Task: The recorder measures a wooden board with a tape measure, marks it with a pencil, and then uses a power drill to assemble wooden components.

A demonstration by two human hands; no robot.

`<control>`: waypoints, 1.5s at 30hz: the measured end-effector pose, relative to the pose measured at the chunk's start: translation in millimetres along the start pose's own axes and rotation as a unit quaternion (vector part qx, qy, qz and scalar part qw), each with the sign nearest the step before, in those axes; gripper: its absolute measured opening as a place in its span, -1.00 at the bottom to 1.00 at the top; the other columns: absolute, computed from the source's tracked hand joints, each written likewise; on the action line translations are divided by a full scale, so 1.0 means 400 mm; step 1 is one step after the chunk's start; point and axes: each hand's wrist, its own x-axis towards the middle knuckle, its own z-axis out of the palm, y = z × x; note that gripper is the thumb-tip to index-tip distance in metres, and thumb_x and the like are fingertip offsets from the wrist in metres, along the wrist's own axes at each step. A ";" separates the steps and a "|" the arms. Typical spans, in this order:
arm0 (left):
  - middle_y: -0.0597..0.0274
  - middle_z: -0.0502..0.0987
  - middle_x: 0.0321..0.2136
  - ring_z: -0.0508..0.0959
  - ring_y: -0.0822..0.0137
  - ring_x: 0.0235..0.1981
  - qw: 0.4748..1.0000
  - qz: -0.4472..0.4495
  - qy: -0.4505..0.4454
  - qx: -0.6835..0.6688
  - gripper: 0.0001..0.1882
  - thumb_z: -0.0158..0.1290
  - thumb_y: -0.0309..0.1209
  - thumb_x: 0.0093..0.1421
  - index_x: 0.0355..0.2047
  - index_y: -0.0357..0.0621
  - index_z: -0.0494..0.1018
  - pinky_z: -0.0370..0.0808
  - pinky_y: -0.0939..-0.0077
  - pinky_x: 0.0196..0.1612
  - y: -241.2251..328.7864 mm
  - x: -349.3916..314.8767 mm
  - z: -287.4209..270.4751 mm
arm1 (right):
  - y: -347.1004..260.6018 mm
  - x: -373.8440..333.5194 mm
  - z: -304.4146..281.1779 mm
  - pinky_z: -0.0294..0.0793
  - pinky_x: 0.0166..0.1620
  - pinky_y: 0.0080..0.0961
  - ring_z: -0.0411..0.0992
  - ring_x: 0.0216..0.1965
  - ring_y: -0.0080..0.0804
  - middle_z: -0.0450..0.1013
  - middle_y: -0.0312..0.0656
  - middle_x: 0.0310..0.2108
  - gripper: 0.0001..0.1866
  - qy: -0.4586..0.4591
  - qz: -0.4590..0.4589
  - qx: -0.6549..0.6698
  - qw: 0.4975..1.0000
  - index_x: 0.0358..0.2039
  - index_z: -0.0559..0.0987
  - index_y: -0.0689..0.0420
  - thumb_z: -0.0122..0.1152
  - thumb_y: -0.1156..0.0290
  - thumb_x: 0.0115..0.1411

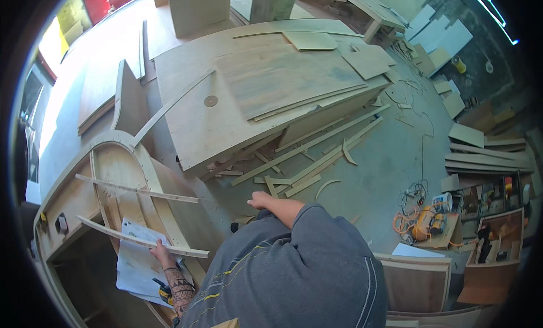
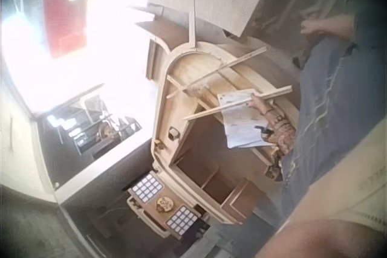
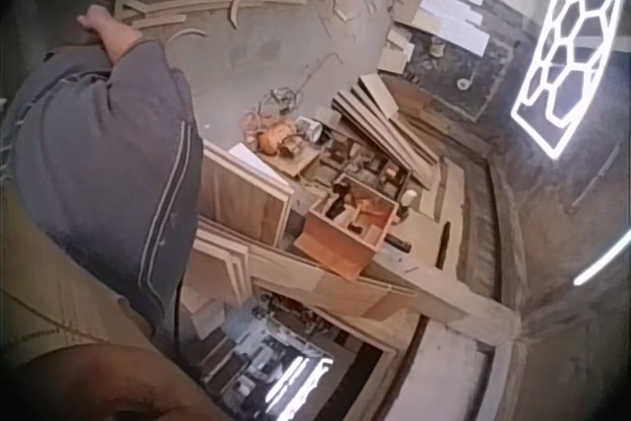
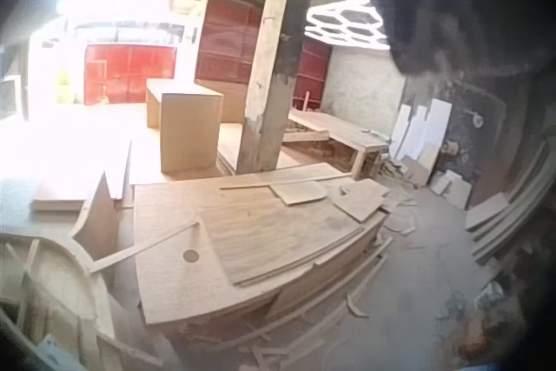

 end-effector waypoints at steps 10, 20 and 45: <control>-0.40 0.34 0.30 0.39 -0.33 0.28 0.861 0.226 0.246 0.383 0.09 0.38 -0.15 0.23 0.58 -0.09 -0.04 0.40 -0.22 0.23 0.174 -0.123 0.096 | 0.341 -0.142 0.046 0.61 0.05 -0.11 0.68 -0.09 0.00 0.71 0.03 -0.21 -0.57 0.067 0.124 0.118 0.983 -0.21 0.74 0.17 0.35 -0.01 0.32; -0.29 0.25 0.34 0.43 -0.16 0.21 0.852 0.396 -0.185 0.287 -0.05 0.25 -0.32 0.33 0.60 -0.15 -0.02 0.38 -0.02 0.36 0.183 -0.707 0.692 | 0.692 -0.266 -0.082 0.58 0.16 -0.12 0.62 0.07 0.06 0.67 0.10 -0.02 -0.47 0.097 0.076 0.301 0.946 0.08 0.66 0.19 0.33 -0.01 0.35; -0.30 0.62 0.14 0.60 -0.24 0.20 0.317 0.361 -0.643 0.597 -0.34 0.19 -0.01 0.33 0.21 -0.34 0.55 0.53 0.10 0.28 -0.234 -1.450 1.629 | 1.389 -0.746 0.390 0.59 -0.23 -0.16 0.62 -0.39 -0.09 0.62 -0.03 -0.42 -0.61 0.206 0.393 0.576 0.686 -0.11 0.67 0.26 0.23 0.14 0.35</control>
